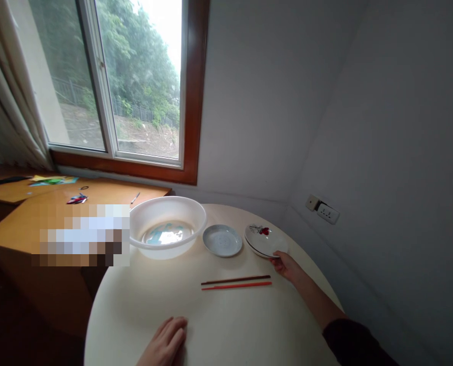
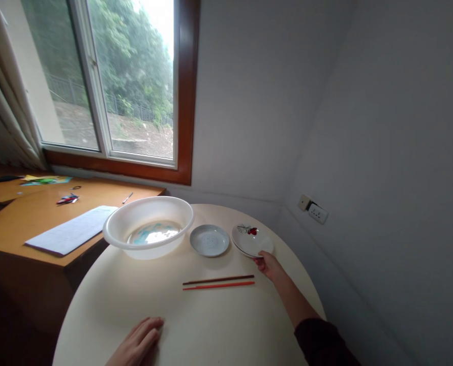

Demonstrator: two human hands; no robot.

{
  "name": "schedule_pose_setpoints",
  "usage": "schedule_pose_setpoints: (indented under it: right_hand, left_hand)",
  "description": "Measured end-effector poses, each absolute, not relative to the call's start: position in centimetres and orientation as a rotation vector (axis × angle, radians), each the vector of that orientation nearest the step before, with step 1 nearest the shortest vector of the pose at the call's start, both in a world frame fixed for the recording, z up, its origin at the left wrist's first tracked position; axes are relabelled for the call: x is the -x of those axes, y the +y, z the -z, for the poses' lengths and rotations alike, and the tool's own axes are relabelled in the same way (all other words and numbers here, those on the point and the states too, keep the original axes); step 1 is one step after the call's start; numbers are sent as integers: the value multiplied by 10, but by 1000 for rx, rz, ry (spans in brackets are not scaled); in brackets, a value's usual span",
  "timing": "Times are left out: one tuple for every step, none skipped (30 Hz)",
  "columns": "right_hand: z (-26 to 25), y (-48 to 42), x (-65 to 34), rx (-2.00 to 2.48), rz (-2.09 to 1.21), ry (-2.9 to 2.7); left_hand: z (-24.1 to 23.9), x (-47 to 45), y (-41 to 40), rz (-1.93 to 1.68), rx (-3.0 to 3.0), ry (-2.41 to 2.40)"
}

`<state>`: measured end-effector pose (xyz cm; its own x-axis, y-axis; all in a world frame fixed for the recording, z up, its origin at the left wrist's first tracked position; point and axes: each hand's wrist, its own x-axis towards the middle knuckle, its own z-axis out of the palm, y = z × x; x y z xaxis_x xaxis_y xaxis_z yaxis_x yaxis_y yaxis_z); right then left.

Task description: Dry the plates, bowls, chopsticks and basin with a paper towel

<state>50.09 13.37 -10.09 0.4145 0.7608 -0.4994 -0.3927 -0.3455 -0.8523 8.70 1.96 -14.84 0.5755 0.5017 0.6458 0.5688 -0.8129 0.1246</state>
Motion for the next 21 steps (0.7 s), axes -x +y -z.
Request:
schedule_pose_setpoints:
  right_hand:
    - [101, 133, -500, 1507, -1234, -323]
    - [102, 133, -499, 1515, -1234, -305]
    - [102, 132, -497, 1517, -1234, -292]
    - [102, 131, -496, 1513, -1233, -284]
    - [103, 131, -494, 1506, -1235, -279]
    - [103, 130, -492, 1496, -1238, -276]
    - [102, 129, -490, 1485, -1244, -274]
    - [102, 127, -488, 1474, -1253, -274]
    - [101, 126, -486, 1462, -1265, -276]
    - [100, 124, -485, 1450, -1280, -279]
    - [98, 122, -483, 1436, -1296, -284]
    - [97, 119, -482, 1423, -1314, -290]
    - [94, 117, -481, 1409, -1331, -298]
    - [92, 114, -481, 1395, -1347, -307]
    - [90, 111, -480, 1383, -1361, -318]
    - [88, 107, -480, 1373, -1373, -328]
    - [87, 103, -480, 1368, -1387, -332]
    - [87, 99, -479, 1365, -1406, -343]
    - [87, 94, -477, 1362, -1422, -375]
    - [88, 88, -475, 1364, -1432, -437]
    - [90, 82, -471, 1374, -1430, -536]
  left_hand:
    - [148, -87, 19, 1054, 2702, -922]
    - [148, -87, 19, 1043, 2702, -925]
    - [148, -87, 19, 1029, 2703, -921]
    - [148, -87, 19, 1015, 2705, -919]
    - [148, -87, 19, 1004, 2704, -921]
    - [148, -87, 19, 993, 2703, -928]
    - [147, -87, 19, 983, 2703, -939]
    - [147, -88, 20, 979, 2700, -942]
    - [146, -88, 20, 974, 2698, -947]
    - [145, -88, 19, 968, 2697, -950]
    - [144, -89, 19, 960, 2699, -951]
    - [142, -89, 19, 954, 2699, -950]
    - [141, -89, 18, 947, 2699, -953]
    - [140, -90, 17, 939, 2700, -955]
    - [139, -90, 17, 933, 2699, -961]
    - [138, -90, 16, 927, 2699, -964]
    - [138, -90, 16, 921, 2698, -973]
    - [138, -90, 15, 912, 2697, -985]
    - [138, -90, 15, 904, 2695, -997]
    - [139, -90, 15, 901, 2691, -1007]
    - [139, -90, 15, 899, 2687, -1012]
